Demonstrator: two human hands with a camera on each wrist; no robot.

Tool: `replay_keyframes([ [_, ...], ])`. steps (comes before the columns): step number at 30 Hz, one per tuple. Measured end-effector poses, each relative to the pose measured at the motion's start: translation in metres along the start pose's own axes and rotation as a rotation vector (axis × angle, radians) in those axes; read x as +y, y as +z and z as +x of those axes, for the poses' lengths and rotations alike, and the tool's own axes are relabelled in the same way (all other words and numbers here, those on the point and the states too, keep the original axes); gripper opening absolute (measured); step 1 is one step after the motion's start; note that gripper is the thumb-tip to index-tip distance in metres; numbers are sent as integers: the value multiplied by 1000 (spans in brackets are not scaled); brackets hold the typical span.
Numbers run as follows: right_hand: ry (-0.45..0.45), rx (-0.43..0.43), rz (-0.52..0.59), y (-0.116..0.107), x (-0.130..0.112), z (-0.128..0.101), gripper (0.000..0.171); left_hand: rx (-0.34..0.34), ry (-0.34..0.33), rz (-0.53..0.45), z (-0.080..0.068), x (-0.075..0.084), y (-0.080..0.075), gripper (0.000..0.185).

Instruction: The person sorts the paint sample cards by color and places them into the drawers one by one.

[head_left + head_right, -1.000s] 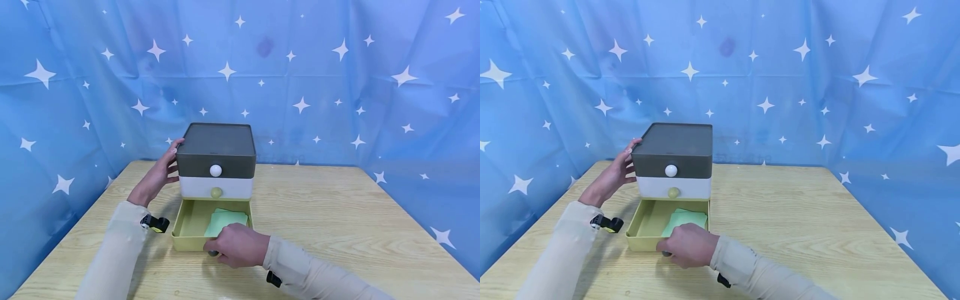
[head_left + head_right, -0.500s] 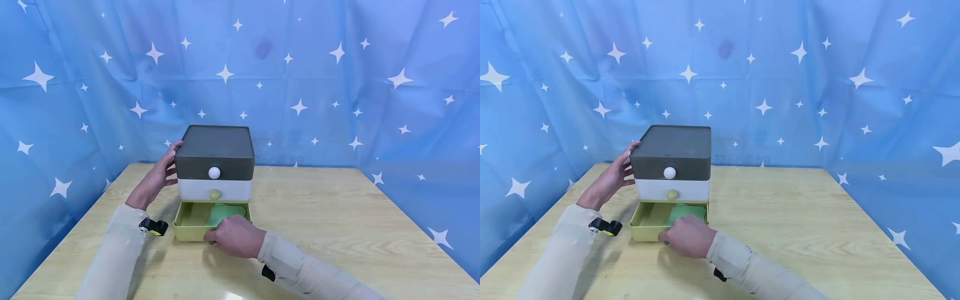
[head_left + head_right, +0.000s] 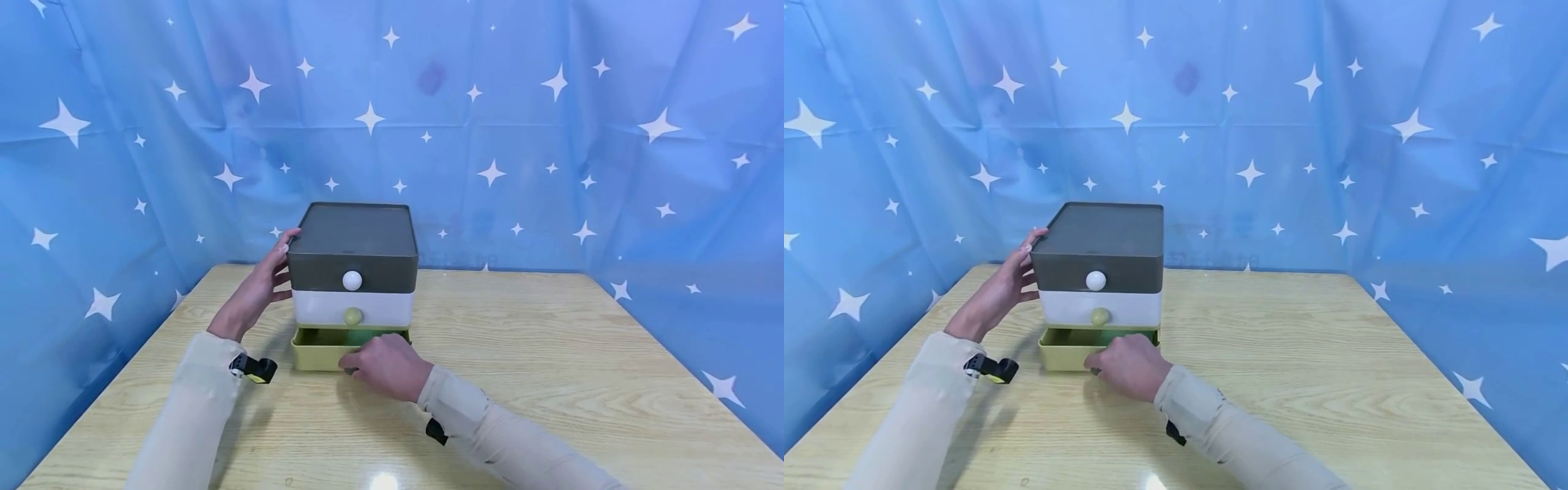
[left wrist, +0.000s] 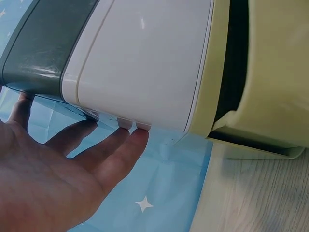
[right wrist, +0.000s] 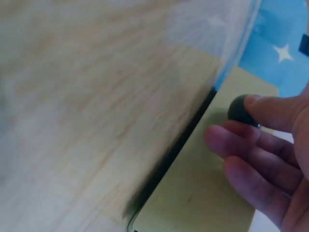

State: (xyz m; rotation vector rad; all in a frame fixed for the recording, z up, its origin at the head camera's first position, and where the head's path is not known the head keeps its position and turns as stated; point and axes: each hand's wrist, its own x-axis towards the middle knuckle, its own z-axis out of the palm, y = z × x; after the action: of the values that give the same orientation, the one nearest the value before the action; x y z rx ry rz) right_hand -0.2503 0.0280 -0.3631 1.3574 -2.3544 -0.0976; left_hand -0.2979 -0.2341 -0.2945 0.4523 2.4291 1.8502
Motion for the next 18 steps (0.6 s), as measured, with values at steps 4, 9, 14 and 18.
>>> replay_keyframes([
  [4, 56, 32, 8, 6, 7, 5, 22, 6, 3, -1, -1, 1, 1, 53],
  [9, 105, 77, 27, 11, 16, 10, 23, 2, 16, 1, -2, 0, 2, 53],
  [14, 114, 97, 39, 14, 19, 13, 24, 5, 14, 2, -2, 0, 2, 53],
  [18, 117, 98, 56, 15, 21, 15, 24, 7, 13, -1, -1, 0, 1, 54],
])
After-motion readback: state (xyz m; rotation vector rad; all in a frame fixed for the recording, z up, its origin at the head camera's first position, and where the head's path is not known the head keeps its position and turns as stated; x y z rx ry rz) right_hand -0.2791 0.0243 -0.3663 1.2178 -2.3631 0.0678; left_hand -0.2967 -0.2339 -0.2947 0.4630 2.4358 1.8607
